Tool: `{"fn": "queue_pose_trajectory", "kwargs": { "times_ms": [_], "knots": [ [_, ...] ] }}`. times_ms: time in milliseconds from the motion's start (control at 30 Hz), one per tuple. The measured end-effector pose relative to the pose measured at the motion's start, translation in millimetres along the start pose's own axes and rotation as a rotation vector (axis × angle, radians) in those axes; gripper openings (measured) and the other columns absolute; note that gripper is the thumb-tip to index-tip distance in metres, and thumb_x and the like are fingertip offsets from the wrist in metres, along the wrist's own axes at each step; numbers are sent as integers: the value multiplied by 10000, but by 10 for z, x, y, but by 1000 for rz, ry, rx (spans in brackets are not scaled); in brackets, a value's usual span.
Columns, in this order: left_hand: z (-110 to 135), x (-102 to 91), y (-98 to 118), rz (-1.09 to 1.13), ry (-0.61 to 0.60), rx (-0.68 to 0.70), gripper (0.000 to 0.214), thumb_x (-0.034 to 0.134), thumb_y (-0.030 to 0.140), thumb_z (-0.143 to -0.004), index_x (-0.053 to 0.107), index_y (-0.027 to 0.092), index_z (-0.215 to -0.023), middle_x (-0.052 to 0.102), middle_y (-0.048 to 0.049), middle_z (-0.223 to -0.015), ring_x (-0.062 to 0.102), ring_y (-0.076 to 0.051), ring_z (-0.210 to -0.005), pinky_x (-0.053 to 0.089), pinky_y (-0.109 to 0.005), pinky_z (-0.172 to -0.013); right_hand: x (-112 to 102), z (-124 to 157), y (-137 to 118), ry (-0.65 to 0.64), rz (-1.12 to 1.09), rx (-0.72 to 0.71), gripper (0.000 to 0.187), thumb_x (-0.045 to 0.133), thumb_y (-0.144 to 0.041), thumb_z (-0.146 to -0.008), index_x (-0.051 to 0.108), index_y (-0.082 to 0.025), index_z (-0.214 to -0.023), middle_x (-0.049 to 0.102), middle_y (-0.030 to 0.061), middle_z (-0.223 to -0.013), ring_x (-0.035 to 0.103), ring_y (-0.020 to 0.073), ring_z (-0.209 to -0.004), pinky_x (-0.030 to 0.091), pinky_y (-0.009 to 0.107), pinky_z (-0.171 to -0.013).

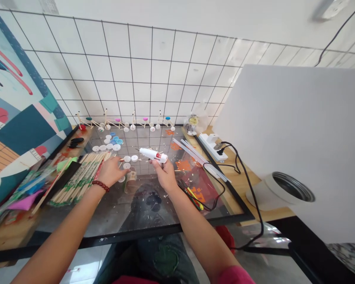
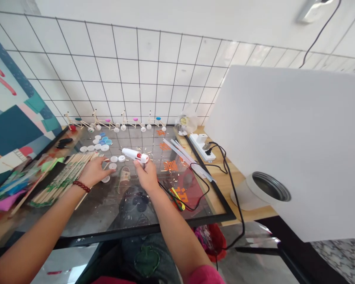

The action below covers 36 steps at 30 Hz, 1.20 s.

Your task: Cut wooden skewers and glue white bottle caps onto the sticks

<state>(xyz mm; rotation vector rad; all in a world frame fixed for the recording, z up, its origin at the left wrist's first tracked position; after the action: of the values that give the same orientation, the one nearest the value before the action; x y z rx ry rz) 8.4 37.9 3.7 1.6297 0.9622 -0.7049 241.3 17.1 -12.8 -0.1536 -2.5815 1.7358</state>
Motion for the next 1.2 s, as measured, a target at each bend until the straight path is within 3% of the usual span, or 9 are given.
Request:
{"fn": "queue_pose_trajectory", "kwargs": {
  "times_ms": [133,233,300,367,467,600,967,1200],
  "knots": [
    [2,61,6,-183,-73,-21,418,733,489,-657,733,188,-947,727,-175,-1054,658,-360,-1001,471,-388,-836,0,-9,29,-7,-13,-2,376,600,-479,-875,662,-165,-1073,683,23,-815,528,150,-657,441,287,-683],
    [9,63,0,-121,-61,-52,326,705,439,-702,743,184,-902,733,-146,-1021,655,-328,-989,463,-393,-863,-12,-26,34,-14,4,4,373,590,-475,-879,667,-161,-1066,681,23,-798,524,148,-641,446,289,-673],
    [34,15,-3,137,8,-122,285,732,421,-688,737,187,-851,726,-104,-909,646,-288,-911,467,-382,-834,-19,-35,31,-20,7,-8,372,595,-480,-877,675,-164,-1057,686,28,-811,532,149,-646,454,291,-672],
    [80,-56,1,594,43,-228,296,774,444,-665,716,188,-801,669,-45,-750,606,-215,-754,480,-351,-753,-18,-30,26,-36,-21,-22,366,612,-491,-871,678,-169,-1031,687,32,-814,567,163,-686,476,300,-700],
    [167,-148,49,1284,-82,-331,307,845,401,-636,641,178,-687,488,39,-572,455,-108,-568,484,-289,-650,4,15,8,-128,-109,-46,356,630,-495,-871,661,-176,-1025,687,38,-825,626,190,-770,502,316,-763],
    [249,-181,128,1643,-197,-416,295,839,288,-698,575,162,-662,402,63,-561,406,-82,-539,517,-283,-634,40,101,-39,-279,-154,-82,360,624,-472,-890,635,-182,-1102,689,52,-933,647,191,-822,510,307,-781],
    [288,-91,156,1675,-224,-414,367,875,322,-667,547,162,-623,418,56,-570,434,-84,-555,545,-296,-664,30,118,-32,-301,-97,-125,322,602,-437,-919,628,-184,-1116,666,55,-936,633,186,-807,512,304,-773],
    [289,-101,184,1577,-183,-361,321,899,349,-622,654,144,-652,444,64,-541,428,-64,-539,525,-245,-640,24,122,-101,-284,19,-173,286,582,-396,-924,625,-171,-1096,660,49,-907,609,180,-786,489,293,-749]
  ]
}}
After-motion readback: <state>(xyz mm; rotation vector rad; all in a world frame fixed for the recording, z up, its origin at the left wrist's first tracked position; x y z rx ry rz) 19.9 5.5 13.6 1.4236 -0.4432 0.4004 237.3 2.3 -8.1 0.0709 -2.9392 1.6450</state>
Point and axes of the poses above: each hand's wrist, its own z-axis away from the middle knuckle, its own x-axis out of the palm, y = z × x, the point moved 1 cm from there along -z, towards the middle knuckle
